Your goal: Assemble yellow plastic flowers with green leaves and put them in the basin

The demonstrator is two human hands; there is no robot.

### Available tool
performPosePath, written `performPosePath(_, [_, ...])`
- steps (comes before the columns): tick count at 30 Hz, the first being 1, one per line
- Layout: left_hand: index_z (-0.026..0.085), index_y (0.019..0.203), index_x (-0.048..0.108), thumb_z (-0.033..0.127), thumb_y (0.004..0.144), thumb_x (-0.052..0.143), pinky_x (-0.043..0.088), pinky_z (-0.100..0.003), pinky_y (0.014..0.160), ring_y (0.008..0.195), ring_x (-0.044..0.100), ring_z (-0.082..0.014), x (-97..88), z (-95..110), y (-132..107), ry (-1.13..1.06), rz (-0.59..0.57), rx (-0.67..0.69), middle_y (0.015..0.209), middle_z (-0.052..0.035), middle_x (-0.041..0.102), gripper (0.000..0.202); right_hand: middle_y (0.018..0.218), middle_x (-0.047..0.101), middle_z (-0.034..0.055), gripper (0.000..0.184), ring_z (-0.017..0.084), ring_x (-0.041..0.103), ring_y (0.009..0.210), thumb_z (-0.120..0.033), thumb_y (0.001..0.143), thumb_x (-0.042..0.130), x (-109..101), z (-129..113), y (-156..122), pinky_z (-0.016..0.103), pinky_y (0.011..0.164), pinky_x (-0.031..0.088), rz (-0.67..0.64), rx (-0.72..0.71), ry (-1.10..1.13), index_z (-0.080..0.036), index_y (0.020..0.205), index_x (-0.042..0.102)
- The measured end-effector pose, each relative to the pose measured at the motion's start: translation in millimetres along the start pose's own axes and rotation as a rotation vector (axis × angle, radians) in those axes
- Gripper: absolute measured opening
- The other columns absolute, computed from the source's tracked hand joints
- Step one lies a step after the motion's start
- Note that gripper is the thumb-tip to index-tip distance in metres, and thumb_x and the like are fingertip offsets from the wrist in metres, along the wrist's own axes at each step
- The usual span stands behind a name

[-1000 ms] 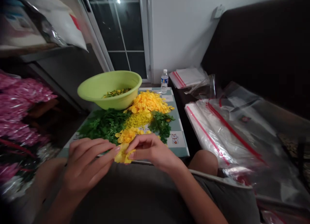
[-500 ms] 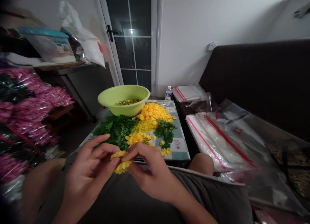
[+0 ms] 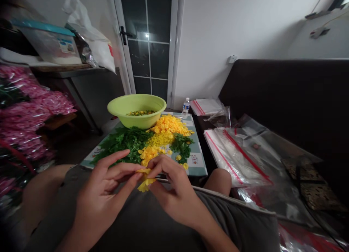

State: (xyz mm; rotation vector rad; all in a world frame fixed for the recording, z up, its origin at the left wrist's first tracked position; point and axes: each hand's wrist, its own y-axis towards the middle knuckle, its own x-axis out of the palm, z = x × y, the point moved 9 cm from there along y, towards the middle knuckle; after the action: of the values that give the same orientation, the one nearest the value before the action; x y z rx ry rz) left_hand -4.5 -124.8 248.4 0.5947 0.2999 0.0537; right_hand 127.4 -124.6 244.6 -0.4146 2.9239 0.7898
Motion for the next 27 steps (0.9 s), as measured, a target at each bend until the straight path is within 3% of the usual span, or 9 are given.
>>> performPosePath(5, [0.029, 0.120, 0.047, 0.011, 0.084, 0.060, 0.055, -0.012, 0.080, 0.082, 0.069, -0.0059, 4.0, 10.3, -5.2, 0.121, -0.025, 0.118, 0.089, 0.0068, 0.072, 0.042, 0.092, 0.058, 0.0022, 0.016, 0.015, 0.058, 0.090, -0.005, 0.080, 0.054, -4.6, -3.6, -4.9, 0.031, 0.079, 0.046, 0.041, -0.015, -0.054, -0.020, 0.079, 0.056])
performPosePath(11, [0.020, 0.117, 0.052, 0.006, 0.084, 0.060, 0.052, -0.015, 0.088, 0.089, 0.068, -0.0088, 13.8, 37.8, -12.5, 0.340, -0.026, 0.472, 0.096, -0.0003, 0.071, 0.037, 0.088, 0.057, 0.0021, 0.016, 0.014, 0.058, 0.085, -0.005, 0.077, 0.054, -10.0, -5.1, -9.5, 0.027, 0.076, 0.047, 0.153, 0.004, -0.040, -0.020, 0.077, 0.055])
performPosePath(15, [0.020, 0.117, 0.050, 0.006, 0.086, 0.054, 0.054, -0.023, 0.086, 0.093, 0.067, -0.0131, 26.8, 43.5, -13.3, 0.383, -0.127, 0.636, 0.101, -0.0037, 0.069, 0.034, 0.085, 0.055, 0.0001, 0.015, 0.012, 0.056, 0.077, -0.012, 0.079, 0.057, -19.0, -2.3, -13.7, 0.023, 0.067, 0.047, 0.249, 0.106, 0.061, -0.023, 0.090, 0.055])
performPosePath(19, [0.020, 0.121, 0.046, 0.001, 0.087, 0.047, 0.053, -0.026, 0.089, 0.100, 0.064, -0.0141, 39.0, 46.3, -16.5, 0.281, -0.289, 0.660, 0.105, -0.0048, 0.067, 0.039, 0.082, 0.055, 0.0011, 0.006, 0.013, 0.054, 0.074, -0.021, 0.080, 0.062, -21.7, -0.1, -19.0, 0.023, 0.063, 0.047, 0.235, 0.185, 0.099, -0.021, 0.085, 0.058])
performPosePath(23, [0.021, 0.121, 0.044, -0.002, 0.086, 0.047, 0.048, -0.024, 0.094, 0.108, 0.059, -0.0127, 38.1, 59.4, -20.9, 0.197, -0.314, 0.669, 0.110, -0.0054, 0.063, 0.042, 0.087, 0.056, 0.0019, 0.005, 0.015, 0.056, 0.085, -0.020, 0.084, 0.060, -26.8, -14.0, -25.1, 0.026, 0.077, 0.048, 0.245, 0.059, 0.048, -0.022, 0.080, 0.058])
performPosePath(25, [0.024, 0.120, 0.044, 0.007, 0.089, 0.048, 0.049, -0.024, 0.092, 0.102, 0.061, -0.0117, 33.3, 53.2, -8.5, 0.100, -0.298, 0.544, 0.105, -0.0032, 0.063, 0.036, 0.088, 0.059, 0.0020, 0.008, 0.014, 0.058, 0.090, -0.015, 0.085, 0.057, -31.9, -22.0, -30.3, 0.026, 0.081, 0.048, 0.257, -0.013, -0.037, -0.023, 0.083, 0.059])
performPosePath(27, [0.025, 0.119, 0.045, 0.021, 0.093, 0.046, 0.050, -0.025, 0.087, 0.093, 0.063, -0.0124, 32.7, 29.3, 12.5, 0.074, -0.307, 0.323, 0.101, -0.0026, 0.065, 0.026, 0.088, 0.062, 0.0022, 0.012, 0.014, 0.060, 0.089, -0.013, 0.085, 0.055, -42.5, -26.9, -36.3, 0.026, 0.078, 0.049, 0.305, -0.049, -0.104, -0.024, 0.088, 0.060])
